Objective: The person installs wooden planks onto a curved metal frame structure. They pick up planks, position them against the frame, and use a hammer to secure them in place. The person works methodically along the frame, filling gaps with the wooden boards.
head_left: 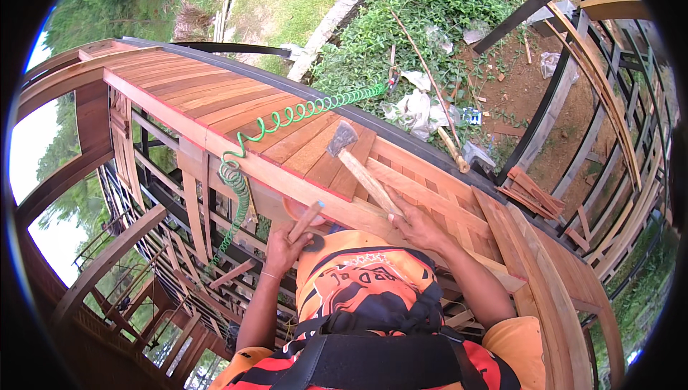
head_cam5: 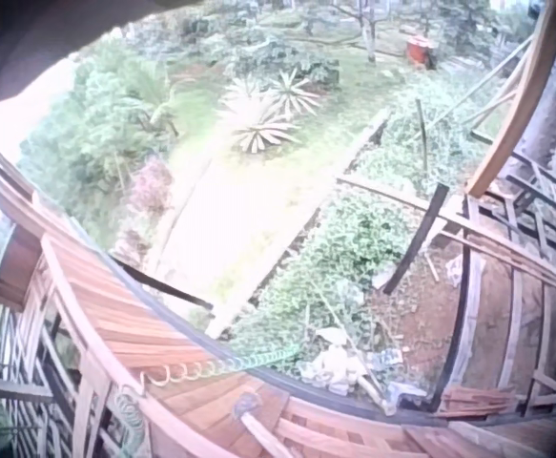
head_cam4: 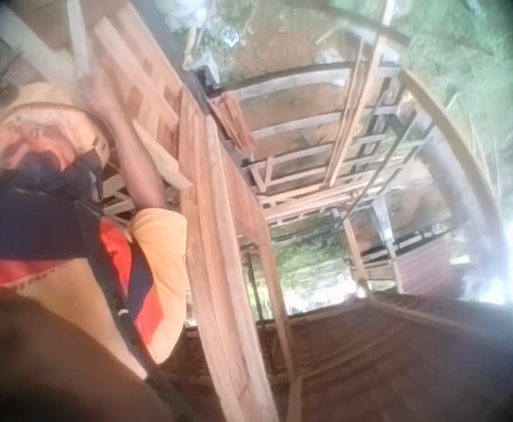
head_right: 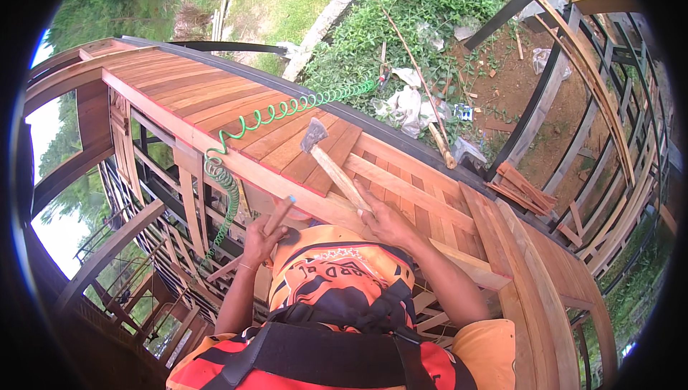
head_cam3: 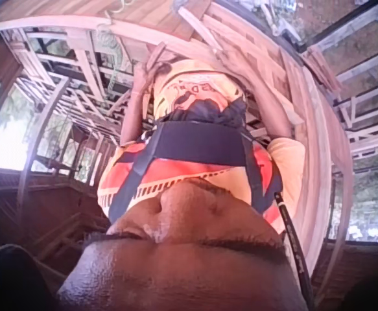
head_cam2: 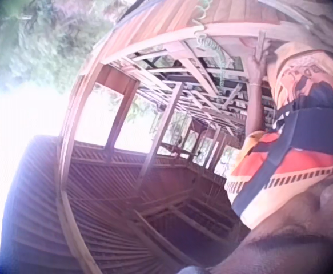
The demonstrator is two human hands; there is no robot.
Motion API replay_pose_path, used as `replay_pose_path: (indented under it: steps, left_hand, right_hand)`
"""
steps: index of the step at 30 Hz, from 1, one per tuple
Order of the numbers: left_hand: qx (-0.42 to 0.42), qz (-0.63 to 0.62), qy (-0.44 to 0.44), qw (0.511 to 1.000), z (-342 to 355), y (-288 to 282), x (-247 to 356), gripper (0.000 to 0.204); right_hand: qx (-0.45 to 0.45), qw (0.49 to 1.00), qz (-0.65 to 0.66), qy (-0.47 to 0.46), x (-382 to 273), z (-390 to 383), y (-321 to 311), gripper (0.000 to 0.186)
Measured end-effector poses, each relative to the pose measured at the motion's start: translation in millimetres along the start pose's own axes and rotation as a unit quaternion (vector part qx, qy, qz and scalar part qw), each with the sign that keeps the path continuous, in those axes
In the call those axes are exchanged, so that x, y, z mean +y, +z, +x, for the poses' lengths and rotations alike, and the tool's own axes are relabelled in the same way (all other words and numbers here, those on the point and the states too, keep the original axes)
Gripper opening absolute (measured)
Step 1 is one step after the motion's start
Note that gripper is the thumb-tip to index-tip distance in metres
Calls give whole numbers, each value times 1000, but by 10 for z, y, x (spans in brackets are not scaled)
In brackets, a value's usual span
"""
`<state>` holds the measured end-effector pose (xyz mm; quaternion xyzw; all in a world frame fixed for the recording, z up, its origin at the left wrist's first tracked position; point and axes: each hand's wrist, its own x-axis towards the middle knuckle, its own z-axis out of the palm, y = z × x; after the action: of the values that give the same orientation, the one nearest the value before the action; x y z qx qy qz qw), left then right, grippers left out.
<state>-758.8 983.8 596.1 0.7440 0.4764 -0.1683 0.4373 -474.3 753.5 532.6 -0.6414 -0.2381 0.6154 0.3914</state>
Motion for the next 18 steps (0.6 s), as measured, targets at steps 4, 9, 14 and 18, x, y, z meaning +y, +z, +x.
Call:
replay_pose_path:
  steps: [4,9,14,18]
  left_hand:
    - [242,-327,-157,900,315,169,-303,41]
    - [317,-249,-163,901,836,319,311,52]
    - [328,-156,-125,923,968,449,26,59]
    - [287,-232,-177,912,924,343,298,63]
  right_hand:
    - [-47,985,69,149,-556,91,-26,70]
    - [-186,970,-13,154,-510,156,-357,71]
    - [-31,989,88,118,-557,137,-21,70]
    - [-172,980,-53,83,-433,138,-189,73]
